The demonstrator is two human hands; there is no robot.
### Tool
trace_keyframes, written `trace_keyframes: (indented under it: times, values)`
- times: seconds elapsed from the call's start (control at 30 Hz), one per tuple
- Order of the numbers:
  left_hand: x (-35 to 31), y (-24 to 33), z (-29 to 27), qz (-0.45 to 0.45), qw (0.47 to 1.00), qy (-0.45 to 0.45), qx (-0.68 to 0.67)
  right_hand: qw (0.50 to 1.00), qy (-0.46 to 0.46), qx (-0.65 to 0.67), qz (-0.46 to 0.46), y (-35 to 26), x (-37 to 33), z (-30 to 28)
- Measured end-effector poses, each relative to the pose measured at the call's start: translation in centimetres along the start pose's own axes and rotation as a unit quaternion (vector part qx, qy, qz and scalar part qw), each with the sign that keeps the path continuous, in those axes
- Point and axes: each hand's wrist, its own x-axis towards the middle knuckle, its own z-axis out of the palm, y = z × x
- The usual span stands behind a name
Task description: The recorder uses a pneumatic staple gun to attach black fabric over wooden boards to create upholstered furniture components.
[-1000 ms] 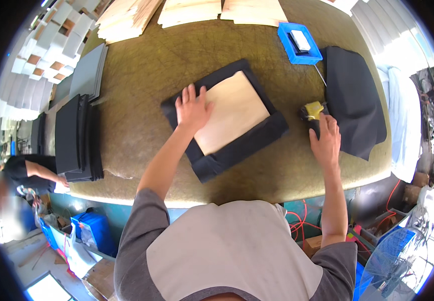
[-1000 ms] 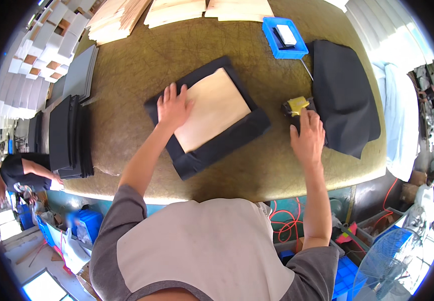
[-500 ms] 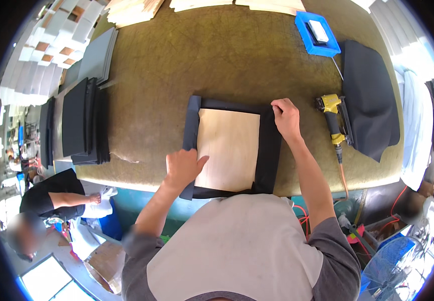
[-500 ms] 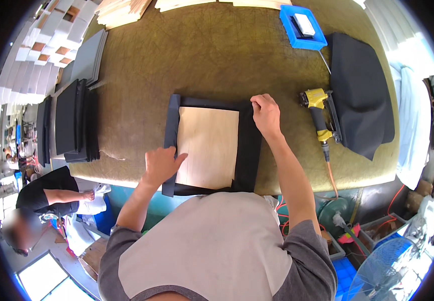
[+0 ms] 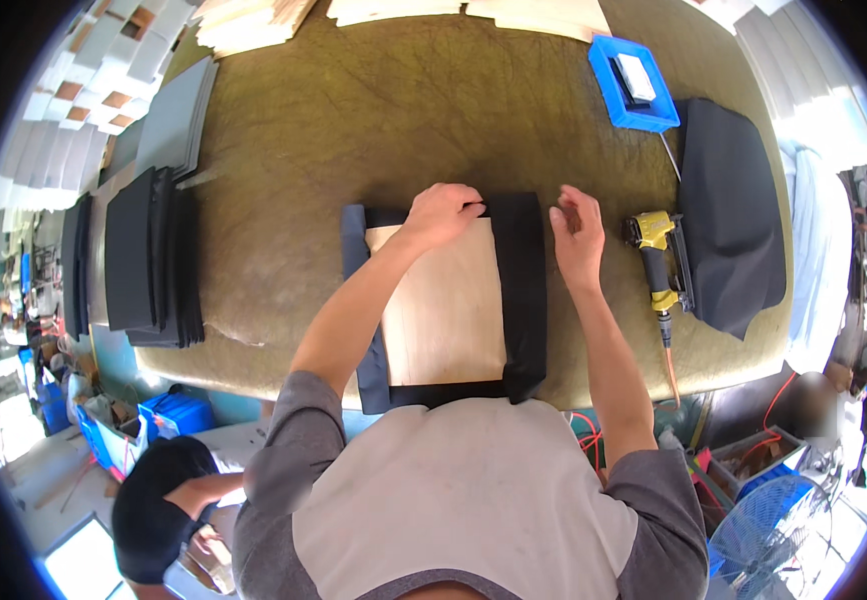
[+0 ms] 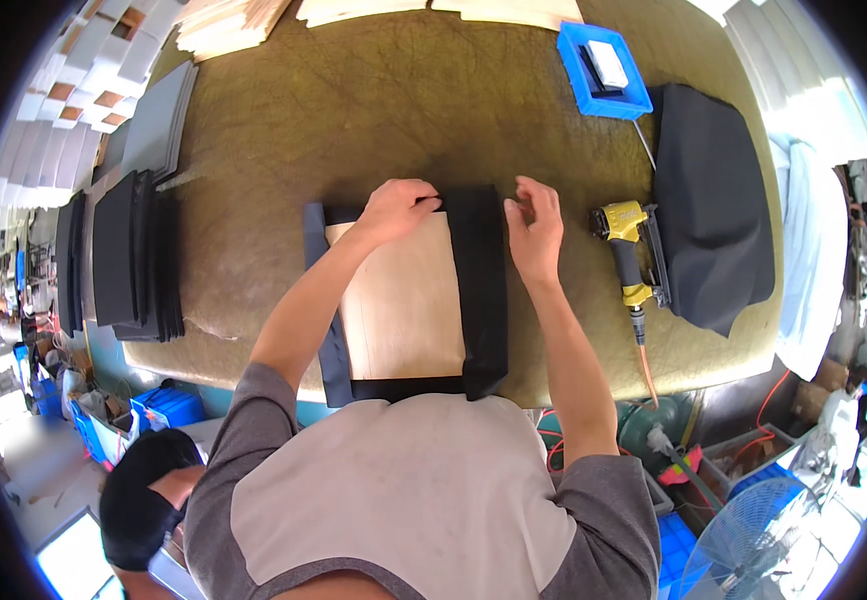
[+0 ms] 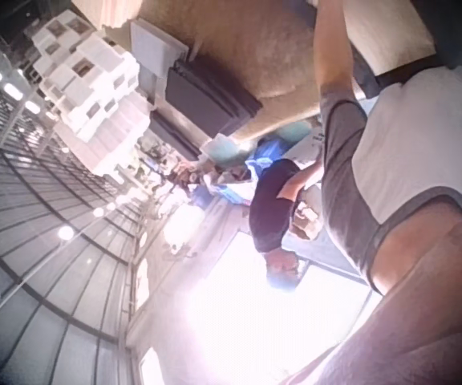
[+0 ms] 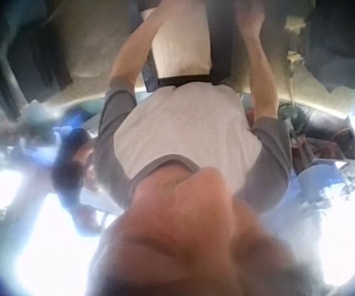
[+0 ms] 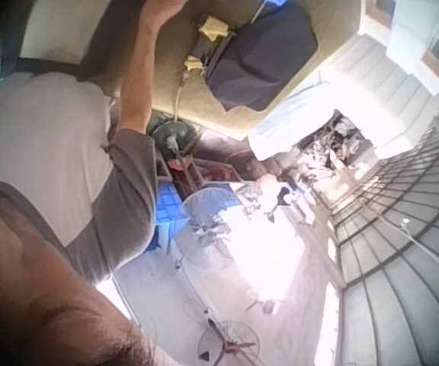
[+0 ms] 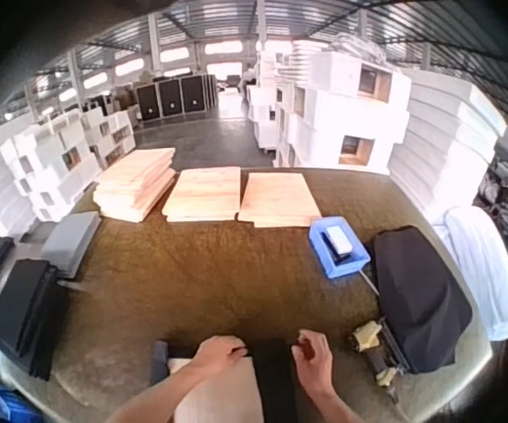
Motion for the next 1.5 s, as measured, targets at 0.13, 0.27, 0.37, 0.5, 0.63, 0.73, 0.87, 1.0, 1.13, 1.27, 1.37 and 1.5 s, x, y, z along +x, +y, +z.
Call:
trace_keyframes:
  times: [0.13, 0.27, 0.37, 0.5, 0.63, 0.73, 0.87, 1.0, 1.13, 1.27, 1.37, 1.5]
  values:
    - [0.2, 0.7, -1.7, -0.125, 0.983, -0.064, -0.118, 0.977, -0.002, 0.051, 0.205, 0.8, -2.6, -0.4]
    - [1.2, 0.0, -2.0, -0.117, 0.978, -0.121, -0.123, 0.968, -0.062, 0.042, 0.238, 1.2, -1.9, -0.2]
    - [1.7, 0.5, -2.7, -0.037, 0.983, -0.132, -0.123, 0.97, -0.06, 0.057, 0.23, 1.4, -2.2, -0.5]
    - [4.2, 2.6, -1.8, -0.057, 0.962, -0.227, -0.14, 0.992, -0.064, -0.007, 0.113, 0.1, -2.4, -1.2]
    - [5.8, 2.8, 0.7, -0.063, 0.933, -0.265, -0.234, 0.991, -0.054, -0.037, 0.113, -0.6, -3.2, -1.3]
    - [5.5, 2.8, 2.2, -0.033, 0.942, -0.251, -0.22, 0.994, -0.04, -0.073, 0.072, 0.1, -4.4, -1.1]
    - [4.5, 3.5, 3.1, -0.021, 0.972, -0.194, -0.129, 0.963, -0.065, -0.249, -0.077, 0.0, -5.5, -0.1]
    - [3.5, 3.5, 4.1, 0.094, 0.99, -0.083, -0.066, 0.956, -0.067, -0.275, -0.08, -0.1, -5.8, 0.1]
    - [0.9, 4.0, 5.4, 0.189, 0.981, 0.019, -0.036, 0.952, -0.062, -0.28, -0.106, 0.0, -6.2, -0.1]
    - [-1.2, 3.3, 7.2, 0.217, 0.966, 0.115, -0.081, 0.951, -0.07, -0.267, -0.136, 0.0, -6.1, -0.2]
    - [-1.5, 2.7, 7.4, 0.244, 0.967, 0.076, -0.015, 0.957, -0.072, -0.246, -0.139, 0.2, -6.3, -0.9]
    - [-4.5, 4.1, 7.0, 0.254, 0.951, 0.048, 0.17, 0.966, -0.053, -0.221, -0.125, -0.1, -5.6, -5.8]
